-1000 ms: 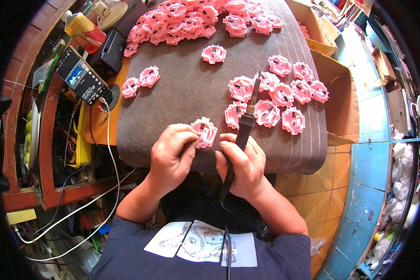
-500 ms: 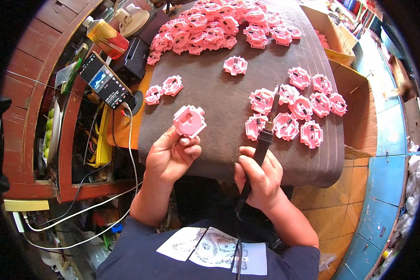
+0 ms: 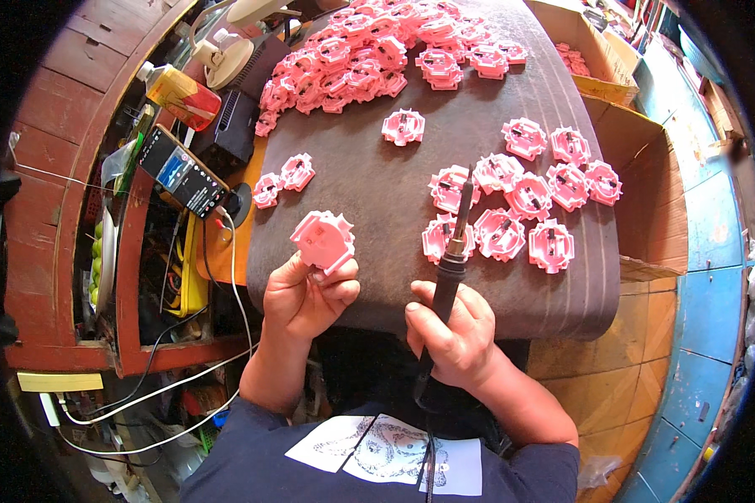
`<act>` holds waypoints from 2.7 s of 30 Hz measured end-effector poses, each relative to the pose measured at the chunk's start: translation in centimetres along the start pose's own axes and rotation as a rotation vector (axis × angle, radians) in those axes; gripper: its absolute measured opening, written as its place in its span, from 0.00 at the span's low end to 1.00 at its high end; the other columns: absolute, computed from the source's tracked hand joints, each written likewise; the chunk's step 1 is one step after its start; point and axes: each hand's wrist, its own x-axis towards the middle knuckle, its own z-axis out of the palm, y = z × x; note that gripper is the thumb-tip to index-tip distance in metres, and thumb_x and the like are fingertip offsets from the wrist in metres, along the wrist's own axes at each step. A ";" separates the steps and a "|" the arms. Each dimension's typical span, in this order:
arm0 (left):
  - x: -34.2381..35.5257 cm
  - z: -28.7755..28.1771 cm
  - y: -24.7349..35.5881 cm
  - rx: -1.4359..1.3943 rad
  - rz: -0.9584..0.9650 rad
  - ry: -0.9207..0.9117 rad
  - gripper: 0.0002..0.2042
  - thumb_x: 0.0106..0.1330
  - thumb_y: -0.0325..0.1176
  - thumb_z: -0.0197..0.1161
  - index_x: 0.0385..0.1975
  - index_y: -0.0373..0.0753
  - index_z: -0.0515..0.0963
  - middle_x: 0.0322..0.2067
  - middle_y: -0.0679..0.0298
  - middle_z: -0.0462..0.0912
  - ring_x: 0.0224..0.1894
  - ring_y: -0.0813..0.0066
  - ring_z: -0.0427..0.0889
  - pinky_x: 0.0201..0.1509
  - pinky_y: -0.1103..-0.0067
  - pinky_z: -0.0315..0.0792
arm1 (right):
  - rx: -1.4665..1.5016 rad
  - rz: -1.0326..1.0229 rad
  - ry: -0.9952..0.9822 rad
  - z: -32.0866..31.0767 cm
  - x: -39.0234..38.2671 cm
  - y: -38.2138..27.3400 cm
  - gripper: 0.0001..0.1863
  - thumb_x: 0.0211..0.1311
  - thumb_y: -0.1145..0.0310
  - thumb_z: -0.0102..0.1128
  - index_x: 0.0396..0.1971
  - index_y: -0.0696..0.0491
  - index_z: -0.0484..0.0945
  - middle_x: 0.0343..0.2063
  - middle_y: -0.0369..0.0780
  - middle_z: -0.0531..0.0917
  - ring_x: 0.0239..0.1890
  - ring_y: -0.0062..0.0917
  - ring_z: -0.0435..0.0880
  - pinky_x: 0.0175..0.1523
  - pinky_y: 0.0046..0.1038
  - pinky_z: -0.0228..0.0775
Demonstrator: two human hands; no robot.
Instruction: The person uses a soldering iron to apply heat to small pink plastic components on a workbench. They pick up each piece, apply the iron to specific areas, and place the finished pieces into a pile. A second person is visible in the background but not interacting with the task.
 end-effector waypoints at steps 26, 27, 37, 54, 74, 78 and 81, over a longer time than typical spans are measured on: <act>5.4 -0.2 9.4 2.653 0.686 0.417 0.19 0.61 0.42 0.71 0.50 0.40 0.82 0.49 0.55 0.82 0.56 0.51 0.79 0.64 0.58 0.65 | 0.036 -0.029 0.034 0.3 -0.3 0.1 0.29 0.44 0.80 0.74 0.50 0.54 0.76 0.45 0.51 0.87 0.39 0.42 0.88 0.45 0.41 0.82; 5.4 0.1 8.4 2.664 0.676 0.389 0.20 0.62 0.42 0.71 0.50 0.40 0.82 0.48 0.56 0.82 0.56 0.52 0.78 0.66 0.58 0.63 | 0.021 -0.024 0.029 0.3 -0.4 0.2 0.29 0.44 0.80 0.74 0.50 0.54 0.76 0.45 0.51 0.87 0.39 0.42 0.88 0.45 0.41 0.82; -1.7 2.5 0.2 2.330 0.655 0.115 0.32 0.55 0.37 0.79 0.61 0.36 0.78 0.55 0.51 0.76 0.60 0.49 0.74 0.64 0.60 0.69 | -0.062 -0.019 -0.038 0.0 -0.2 -0.1 0.23 0.59 0.78 0.70 0.53 0.55 0.71 0.44 0.53 0.86 0.37 0.42 0.88 0.42 0.40 0.82; -1.7 0.3 -1.1 2.032 0.816 -0.109 0.21 0.57 0.22 0.73 0.53 0.36 0.82 0.55 0.51 0.79 0.57 0.50 0.78 0.62 0.60 0.73 | -0.008 0.014 -0.156 3.8 2.1 -1.6 0.32 0.45 0.85 0.67 0.55 0.58 0.73 0.45 0.49 0.83 0.39 0.45 0.84 0.45 0.44 0.79; -1.5 -0.5 -2.2 1.830 0.849 -0.031 0.12 0.57 0.21 0.73 0.41 0.37 0.86 0.40 0.59 0.84 0.44 0.56 0.84 0.50 0.66 0.77 | 0.098 0.126 -0.078 3.7 1.7 -1.9 0.28 0.58 0.88 0.66 0.58 0.58 0.69 0.42 0.50 0.84 0.34 0.40 0.85 0.39 0.38 0.79; -1.6 -0.7 -2.5 1.854 0.871 -0.002 0.11 0.57 0.22 0.74 0.40 0.37 0.85 0.40 0.58 0.84 0.42 0.56 0.84 0.47 0.65 0.78 | -0.054 -0.066 -0.153 2.7 2.3 -2.6 0.29 0.60 0.85 0.67 0.58 0.54 0.66 0.46 0.54 0.85 0.41 0.43 0.87 0.46 0.42 0.81; -1.5 -0.5 -2.5 1.870 0.891 0.008 0.11 0.57 0.23 0.74 0.39 0.37 0.84 0.39 0.58 0.83 0.41 0.55 0.84 0.46 0.65 0.78 | -0.094 -0.078 -0.191 2.9 1.8 -2.5 0.28 0.48 0.81 0.71 0.53 0.56 0.76 0.51 0.52 0.84 0.44 0.45 0.85 0.45 0.43 0.78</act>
